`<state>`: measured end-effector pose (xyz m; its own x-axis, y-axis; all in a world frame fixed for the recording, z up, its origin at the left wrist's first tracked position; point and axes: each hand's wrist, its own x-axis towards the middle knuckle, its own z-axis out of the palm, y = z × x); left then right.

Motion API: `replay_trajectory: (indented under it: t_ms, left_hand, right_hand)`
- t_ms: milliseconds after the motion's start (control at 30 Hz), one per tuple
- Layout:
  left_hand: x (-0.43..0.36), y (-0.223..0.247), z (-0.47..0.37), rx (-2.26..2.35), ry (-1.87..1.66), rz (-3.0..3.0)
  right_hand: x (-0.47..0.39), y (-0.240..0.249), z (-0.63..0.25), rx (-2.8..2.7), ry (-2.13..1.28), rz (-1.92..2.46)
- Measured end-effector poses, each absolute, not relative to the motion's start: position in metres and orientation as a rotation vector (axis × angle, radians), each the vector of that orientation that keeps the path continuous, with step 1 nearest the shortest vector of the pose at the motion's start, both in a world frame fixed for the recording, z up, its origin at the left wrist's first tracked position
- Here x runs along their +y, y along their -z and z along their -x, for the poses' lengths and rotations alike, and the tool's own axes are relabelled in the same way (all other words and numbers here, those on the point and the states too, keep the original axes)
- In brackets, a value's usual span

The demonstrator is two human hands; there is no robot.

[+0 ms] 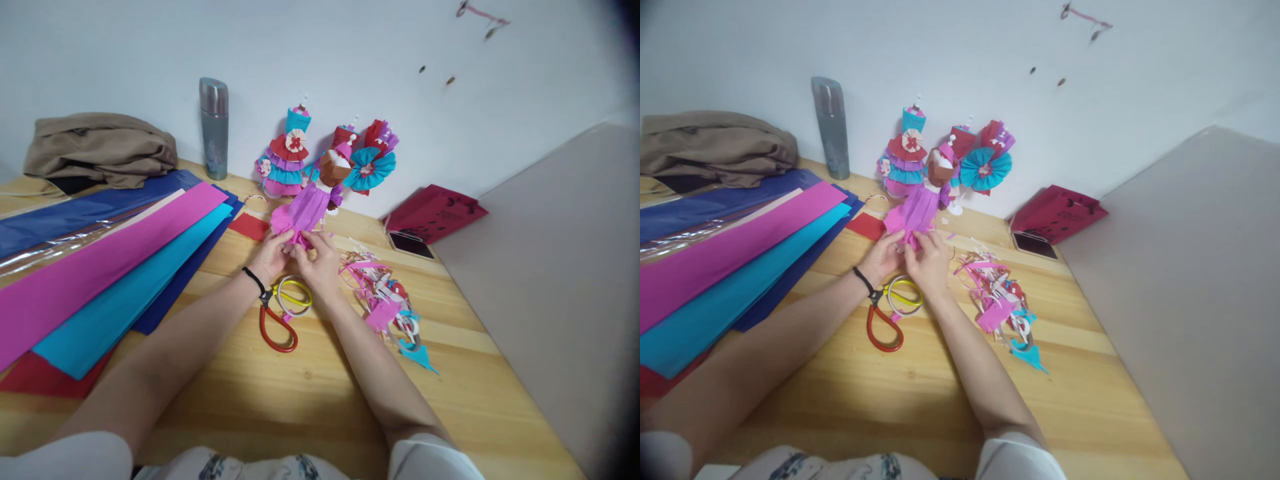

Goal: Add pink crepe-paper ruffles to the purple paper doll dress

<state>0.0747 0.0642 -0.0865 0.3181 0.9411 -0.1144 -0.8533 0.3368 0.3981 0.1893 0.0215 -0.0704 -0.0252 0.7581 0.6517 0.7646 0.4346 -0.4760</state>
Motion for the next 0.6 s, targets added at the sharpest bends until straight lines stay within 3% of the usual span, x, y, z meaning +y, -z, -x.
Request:
replay_trajectory:
  t_ms: [167, 433, 600]
  left_hand:
    - [0.0654, 0.0874, -0.0744, 0.367, -1.205, -0.260]
    - [0.0653, 0.0846, -0.0722, 0.339, -1.187, -0.185]
    - [0.0661, 0.0831, -0.0702, 0.355, -1.160, -0.123]
  right_hand:
    - [0.0180, 0.0678, -0.1867, -1.946, 0.314, 1.500]
    - [0.0192, 0.0707, -0.1933, -1.792, 0.088, 1.318]
    - [0.0183, 0.0730, -0.1920, -1.919, 0.200, 1.306]
